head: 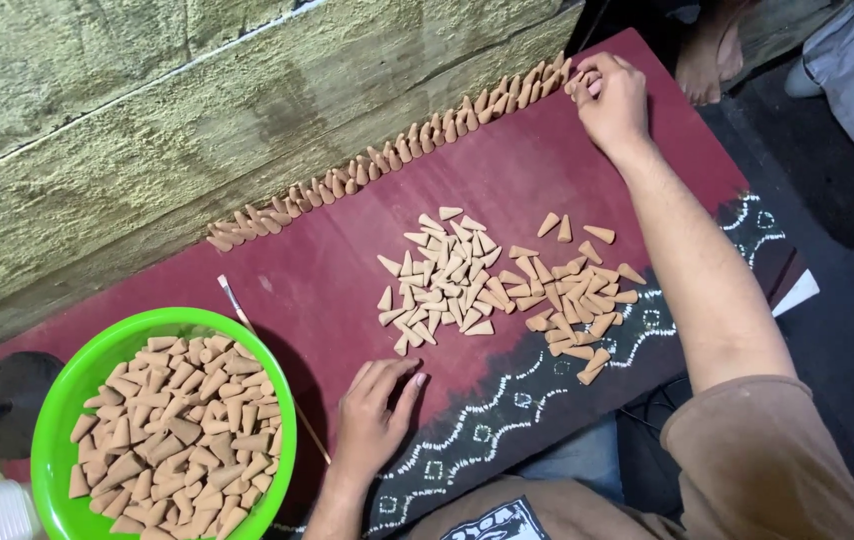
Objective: Arranging small incense cones into a neat row on a table.
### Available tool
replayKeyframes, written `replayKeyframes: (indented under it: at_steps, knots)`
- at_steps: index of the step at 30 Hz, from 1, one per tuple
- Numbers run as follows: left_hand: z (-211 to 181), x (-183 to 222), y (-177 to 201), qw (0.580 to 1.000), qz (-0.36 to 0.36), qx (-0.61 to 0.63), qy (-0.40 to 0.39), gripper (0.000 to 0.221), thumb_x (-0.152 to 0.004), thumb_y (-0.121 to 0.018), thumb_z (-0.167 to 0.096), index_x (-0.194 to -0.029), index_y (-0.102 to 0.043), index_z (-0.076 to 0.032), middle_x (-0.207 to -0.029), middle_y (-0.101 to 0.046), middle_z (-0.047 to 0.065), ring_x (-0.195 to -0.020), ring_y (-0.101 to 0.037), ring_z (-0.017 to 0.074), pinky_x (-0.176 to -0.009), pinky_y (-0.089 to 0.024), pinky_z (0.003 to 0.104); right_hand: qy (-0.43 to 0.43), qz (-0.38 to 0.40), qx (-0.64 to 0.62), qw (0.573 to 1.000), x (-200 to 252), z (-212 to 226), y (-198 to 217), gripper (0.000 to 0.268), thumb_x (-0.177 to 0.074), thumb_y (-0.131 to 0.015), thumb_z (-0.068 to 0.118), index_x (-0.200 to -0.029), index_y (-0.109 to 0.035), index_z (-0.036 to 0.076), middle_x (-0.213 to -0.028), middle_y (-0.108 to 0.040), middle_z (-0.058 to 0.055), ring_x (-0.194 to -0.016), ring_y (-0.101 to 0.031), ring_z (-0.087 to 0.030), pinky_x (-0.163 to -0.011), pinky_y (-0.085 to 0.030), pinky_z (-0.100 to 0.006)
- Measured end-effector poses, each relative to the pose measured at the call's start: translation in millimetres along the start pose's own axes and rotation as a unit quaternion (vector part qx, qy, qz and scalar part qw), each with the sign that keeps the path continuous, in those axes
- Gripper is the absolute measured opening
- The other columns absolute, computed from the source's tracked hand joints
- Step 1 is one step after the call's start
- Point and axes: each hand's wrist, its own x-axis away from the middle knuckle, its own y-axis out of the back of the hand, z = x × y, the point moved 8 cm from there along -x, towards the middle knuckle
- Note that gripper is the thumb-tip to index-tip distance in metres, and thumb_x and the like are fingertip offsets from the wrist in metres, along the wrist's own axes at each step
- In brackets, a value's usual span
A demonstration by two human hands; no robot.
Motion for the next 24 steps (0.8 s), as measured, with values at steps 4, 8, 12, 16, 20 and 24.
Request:
replayKeyframes:
  at_steps: [4,8,12,16,20,24]
  knots:
    - [1.2,0.8,-0.2,1.000,0.002,0.000,0.004,0.027,-0.097,-0.067,-0.027,-0.114,-0.073,-0.006,-0.101,-0.075,0.005,-0.094,-0.069,0.0182,-0.082,-0.060,0.032,0.013,-0.011,-0.029,0.999,5.5,-0.5,-2.7,0.022,-0.088,-0.077,-0.006,-0.105,-0.073,0.006,-0.090,-0.070,-0.005,-0.070,-0.063,-0.011,-0.061,-0.052,-0.025]
    - [2.9,1.9,-1.8,1.000,0.003,-0.002,0.003,0.028,-0.098,-0.067,-0.028,-0.114,-0.073,-0.006,-0.101,-0.075,0.005,-0.094,-0.069,0.0184,-0.081,-0.061,0.032,-0.006,-0.003,-0.063,0.998,11.5,-0.4,-3.5,0.031,-0.086,-0.078,-0.008,-0.113,-0.068,0.004,-0.089,-0.070,-0.005,-0.072,-0.063,-0.012,-0.065,-0.055,-0.027]
    - [-2.9,-1.0,1.1,1.000,-0.002,-0.001,-0.009,0.026,-0.098,-0.067,-0.025,-0.113,-0.073,-0.005,-0.100,-0.075,0.006,-0.093,-0.069,0.0194,-0.080,-0.059,0.032,-0.004,-0.017,-0.080,0.997,14.1,0.9,-0.4,0.039,-0.088,-0.080,-0.009,-0.121,-0.063,0.003,-0.088,-0.071,-0.007,-0.072,-0.065,-0.015,-0.062,-0.054,-0.029]
    - [2.1,2.2,-2.7,1.000,0.007,-0.009,-0.001,0.028,-0.098,-0.067,-0.026,-0.115,-0.072,-0.005,-0.103,-0.075,0.006,-0.096,-0.069,0.0190,-0.082,-0.060,0.032,0.007,-0.037,-0.049,0.998,13.3,-0.1,1.6,0.038,-0.086,-0.081,-0.007,-0.119,-0.065,0.005,-0.088,-0.072,-0.003,-0.075,-0.066,-0.014,-0.068,-0.055,-0.030]
    - [-1.6,0.5,0.0,1.000,-0.002,-0.004,-0.006,0.026,-0.097,-0.068,-0.024,-0.113,-0.073,-0.005,-0.102,-0.075,0.006,-0.094,-0.069,0.0189,-0.081,-0.060,0.032,0.006,-0.037,-0.034,0.999,10.1,0.7,4.0,0.034,-0.085,-0.078,0.002,-0.118,-0.068,0.006,-0.097,-0.066,-0.004,-0.071,-0.060,-0.012,-0.067,-0.055,-0.029]
    - [-3.7,-1.7,1.6,1.000,-0.002,-0.001,-0.006,0.025,-0.097,-0.068,-0.023,-0.113,-0.073,-0.004,-0.101,-0.075,0.006,-0.093,-0.069,0.0196,-0.081,-0.060,0.032,0.021,-0.096,-0.031,0.995,4.3,-10.4,19.4,0.035,-0.078,-0.057,-0.006,-0.104,-0.075,0.009,-0.087,-0.063,0.000,-0.065,-0.052,-0.010,-0.060,-0.047,-0.027]
